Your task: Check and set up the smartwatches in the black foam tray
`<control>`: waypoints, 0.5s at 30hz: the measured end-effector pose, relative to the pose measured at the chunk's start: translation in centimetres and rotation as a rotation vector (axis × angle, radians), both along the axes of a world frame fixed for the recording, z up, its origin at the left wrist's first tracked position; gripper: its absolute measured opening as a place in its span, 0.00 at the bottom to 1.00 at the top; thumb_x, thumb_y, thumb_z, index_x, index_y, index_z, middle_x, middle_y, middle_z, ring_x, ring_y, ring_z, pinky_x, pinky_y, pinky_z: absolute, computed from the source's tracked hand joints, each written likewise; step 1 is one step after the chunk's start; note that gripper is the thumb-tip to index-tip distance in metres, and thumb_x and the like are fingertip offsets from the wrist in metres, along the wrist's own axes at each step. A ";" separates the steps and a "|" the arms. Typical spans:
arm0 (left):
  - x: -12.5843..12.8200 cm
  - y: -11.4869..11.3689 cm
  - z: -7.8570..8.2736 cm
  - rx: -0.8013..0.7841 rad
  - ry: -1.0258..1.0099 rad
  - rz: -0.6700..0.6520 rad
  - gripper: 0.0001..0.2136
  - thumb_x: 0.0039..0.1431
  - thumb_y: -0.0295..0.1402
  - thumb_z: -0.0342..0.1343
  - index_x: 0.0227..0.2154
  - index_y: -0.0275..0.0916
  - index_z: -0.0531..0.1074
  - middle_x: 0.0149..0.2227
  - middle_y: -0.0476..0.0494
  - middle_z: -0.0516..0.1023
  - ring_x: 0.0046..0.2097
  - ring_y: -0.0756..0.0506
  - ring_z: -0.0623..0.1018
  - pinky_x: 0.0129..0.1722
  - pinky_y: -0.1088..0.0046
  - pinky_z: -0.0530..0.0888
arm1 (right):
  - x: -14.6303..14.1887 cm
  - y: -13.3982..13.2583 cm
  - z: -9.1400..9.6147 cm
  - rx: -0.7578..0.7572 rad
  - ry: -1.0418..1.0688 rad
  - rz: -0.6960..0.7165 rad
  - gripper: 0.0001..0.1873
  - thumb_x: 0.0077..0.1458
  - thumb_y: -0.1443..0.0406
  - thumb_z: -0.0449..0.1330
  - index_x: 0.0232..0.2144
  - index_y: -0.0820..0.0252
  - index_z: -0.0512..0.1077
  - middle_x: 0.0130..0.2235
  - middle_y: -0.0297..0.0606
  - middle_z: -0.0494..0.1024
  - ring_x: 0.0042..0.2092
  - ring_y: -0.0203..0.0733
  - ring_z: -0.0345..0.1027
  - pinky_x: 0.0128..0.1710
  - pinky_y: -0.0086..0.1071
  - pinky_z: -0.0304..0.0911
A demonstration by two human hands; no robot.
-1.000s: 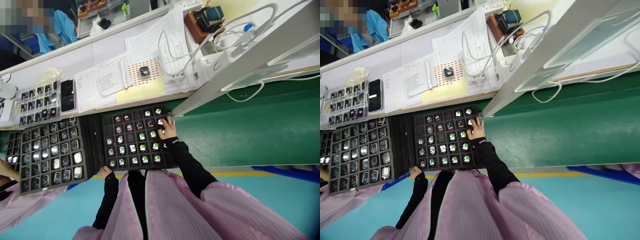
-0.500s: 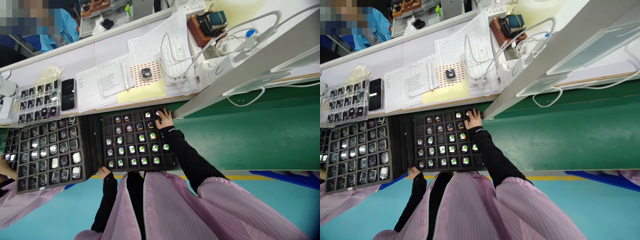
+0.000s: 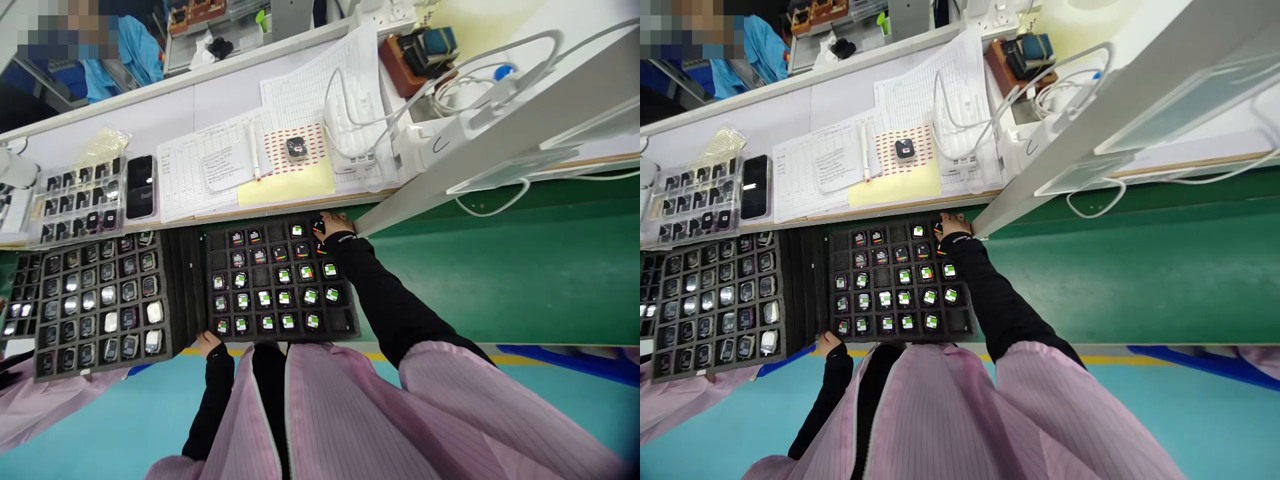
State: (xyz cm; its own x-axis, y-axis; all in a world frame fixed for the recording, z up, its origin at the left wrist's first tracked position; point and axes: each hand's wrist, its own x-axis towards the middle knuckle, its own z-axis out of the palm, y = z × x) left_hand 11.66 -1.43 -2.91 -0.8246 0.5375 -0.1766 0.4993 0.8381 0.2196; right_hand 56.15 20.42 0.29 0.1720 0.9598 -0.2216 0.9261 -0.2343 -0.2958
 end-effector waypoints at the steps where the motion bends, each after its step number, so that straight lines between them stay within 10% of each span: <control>1: 0.0 0.0 0.0 -0.002 0.001 -0.005 0.08 0.66 0.30 0.50 0.41 0.34 0.72 0.44 0.42 0.76 0.45 0.46 0.76 0.49 0.63 0.74 | 0.1 0.3 0.3 0.002 0.006 0.026 0.34 0.46 0.65 0.64 0.57 0.67 0.66 0.50 0.55 0.76 0.55 0.67 0.63 0.52 0.58 0.61; 15: -0.5 -0.6 -0.9 -0.045 0.057 -0.094 0.10 0.67 0.30 0.46 0.42 0.34 0.72 0.43 0.40 0.76 0.42 0.46 0.76 0.44 0.66 0.74 | -5.0 -3.6 -1.2 0.348 0.213 0.329 0.36 0.55 0.64 0.50 0.64 0.73 0.56 0.60 0.51 0.69 0.65 0.56 0.55 0.67 0.58 0.39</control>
